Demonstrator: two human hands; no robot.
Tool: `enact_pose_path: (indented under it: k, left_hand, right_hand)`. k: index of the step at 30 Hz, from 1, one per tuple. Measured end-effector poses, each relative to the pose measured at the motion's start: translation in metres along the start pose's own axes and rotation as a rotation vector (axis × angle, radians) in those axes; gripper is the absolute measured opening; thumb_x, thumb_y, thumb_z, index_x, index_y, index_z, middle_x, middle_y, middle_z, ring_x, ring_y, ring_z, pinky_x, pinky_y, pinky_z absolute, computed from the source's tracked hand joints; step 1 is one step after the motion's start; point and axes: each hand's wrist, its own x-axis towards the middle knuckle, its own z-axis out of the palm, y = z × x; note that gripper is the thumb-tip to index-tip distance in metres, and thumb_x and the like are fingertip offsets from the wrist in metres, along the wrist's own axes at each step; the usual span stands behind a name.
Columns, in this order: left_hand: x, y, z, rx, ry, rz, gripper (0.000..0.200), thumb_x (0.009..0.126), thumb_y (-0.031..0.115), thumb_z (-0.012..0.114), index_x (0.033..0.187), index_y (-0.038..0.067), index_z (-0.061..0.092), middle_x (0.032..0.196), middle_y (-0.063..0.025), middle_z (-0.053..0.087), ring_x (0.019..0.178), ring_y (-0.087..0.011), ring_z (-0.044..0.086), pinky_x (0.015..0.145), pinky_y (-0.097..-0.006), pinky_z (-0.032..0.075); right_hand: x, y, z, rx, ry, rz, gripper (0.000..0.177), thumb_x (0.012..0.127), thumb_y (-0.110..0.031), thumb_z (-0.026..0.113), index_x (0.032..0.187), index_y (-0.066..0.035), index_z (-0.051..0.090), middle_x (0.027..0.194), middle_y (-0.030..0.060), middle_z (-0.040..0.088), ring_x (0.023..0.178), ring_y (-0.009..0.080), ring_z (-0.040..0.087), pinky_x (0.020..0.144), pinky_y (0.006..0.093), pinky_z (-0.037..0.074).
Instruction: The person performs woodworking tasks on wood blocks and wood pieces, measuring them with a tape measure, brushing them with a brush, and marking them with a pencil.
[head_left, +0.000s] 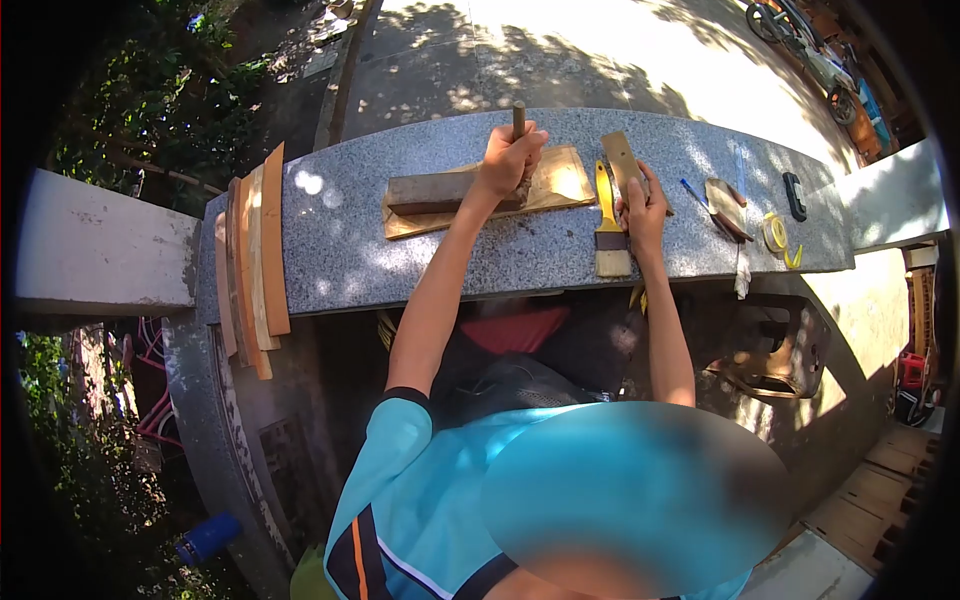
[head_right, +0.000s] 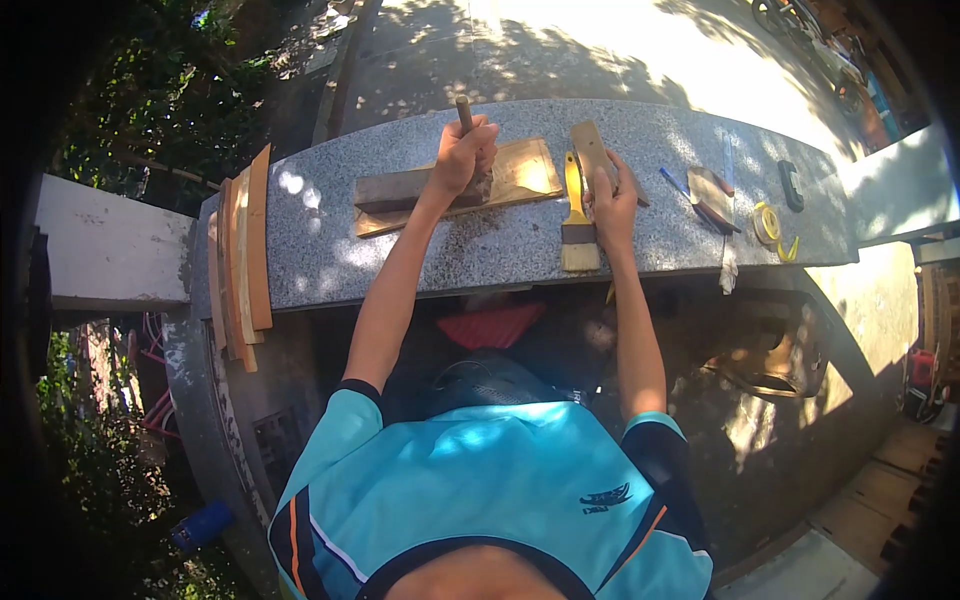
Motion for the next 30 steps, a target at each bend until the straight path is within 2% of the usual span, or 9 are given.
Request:
enact_pose_path:
  k: [12,14,16,17,20,22,26,28,30]
  left_hand:
    - [-0.006,-0.002,0.014,0.272,0.079,0.153,0.034,0.084,0.013,0.054,0.055,0.011,0.036,0.045,0.0045,0.034,0.037,-0.004,0.029,0.036,-0.0228,0.021]
    - [-0.004,-0.005,0.008,0.229,0.054,0.119,0.034,0.084,0.013,0.054,0.055,0.011,0.036,0.045,0.0045,0.033,0.037,-0.0039,0.028,0.035,-0.0229,0.021]
    - [-0.004,-0.003,0.007,0.193,0.063,0.105,0.034,0.084,0.013,0.054,0.055,0.012,0.035,0.045,0.0047,0.033,0.037,-0.0038,0.028,0.034,-0.0229,0.02]
    - [-0.005,-0.004,0.007,0.176,0.064,0.103,0.034,0.084,0.013,0.054,0.055,0.012,0.035,0.045,0.0048,0.033,0.037,-0.0038,0.029,0.034,-0.0229,0.02]
    - [-0.006,-0.002,0.009,0.177,0.054,0.065,0.034,0.083,0.012,0.054,0.055,0.012,0.036,0.045,0.0049,0.033,0.037,-0.004,0.029,0.035,-0.0231,0.021]
    - [-0.01,0.001,0.013,0.273,0.043,0.044,0.034,0.083,0.012,0.054,0.056,0.012,0.035,0.045,0.005,0.032,0.037,-0.0041,0.029,0.035,-0.0231,0.021]
    - [-0.003,-0.007,0.004,0.119,0.032,-0.024,0.032,0.083,0.019,0.057,0.056,0.01,0.043,0.049,0.0062,0.038,0.04,-0.0026,0.033,0.037,-0.0218,0.024]
    - [-0.003,-0.003,0.003,0.008,0.027,-0.038,0.033,0.084,0.018,0.057,0.056,0.012,0.039,0.048,0.0061,0.037,0.04,-0.0026,0.032,0.037,-0.0205,0.023]
    - [-0.004,-0.004,0.002,-0.01,0.038,-0.031,0.034,0.084,0.018,0.056,0.057,0.013,0.037,0.047,0.0062,0.036,0.039,-0.0024,0.031,0.036,-0.0203,0.023]
  right_hand:
    - [-0.006,-0.118,0.045,-0.294,-0.276,-0.436,0.042,0.086,-0.018,0.053,0.125,-0.004,0.047,0.076,0.0054,0.061,0.062,0.0089,0.054,0.056,0.0239,0.044]
    - [0.003,-0.161,0.055,-0.252,-0.242,-0.596,0.04,0.088,-0.022,0.053,0.126,-0.011,0.049,0.063,0.0022,0.055,0.055,0.0054,0.048,0.048,0.0189,0.037]
    - [0.001,-0.207,0.072,-0.128,-0.107,-0.653,0.045,0.088,-0.019,0.05,0.126,0.003,0.042,0.087,0.0071,0.059,0.061,0.0075,0.048,0.052,0.0214,0.04]
    - [0.005,-0.215,0.081,-0.077,-0.022,-0.813,0.041,0.089,-0.019,0.049,0.126,-0.001,0.044,0.068,0.0008,0.054,0.053,0.0043,0.043,0.045,0.0187,0.034]
    - [0.016,-0.182,0.085,-0.287,0.054,-0.811,0.033,0.082,-0.021,0.057,0.112,-0.006,0.056,0.072,0.0146,0.062,0.06,0.0178,0.059,0.055,0.0292,0.045]
    - [0.011,-0.17,0.075,-0.716,-0.567,-0.582,0.038,0.08,-0.025,0.057,0.116,-0.013,0.055,0.077,0.0189,0.063,0.065,0.0328,0.06,0.062,0.0338,0.048]
    - [0.014,-0.212,0.069,-0.511,-0.388,-0.704,0.037,0.087,-0.022,0.056,0.123,-0.013,0.052,0.089,0.0099,0.065,0.069,0.0128,0.058,0.063,0.0248,0.047]
    - [0.009,-0.216,0.077,-0.24,-0.107,-0.82,0.038,0.086,-0.017,0.057,0.123,-0.011,0.05,0.09,0.0092,0.065,0.072,0.0127,0.059,0.064,0.0241,0.047]
    - [0.01,-0.184,0.085,-0.381,-0.174,-0.858,0.042,0.085,-0.02,0.057,0.126,-0.012,0.048,0.084,0.0126,0.065,0.068,0.0151,0.059,0.064,0.0268,0.047]
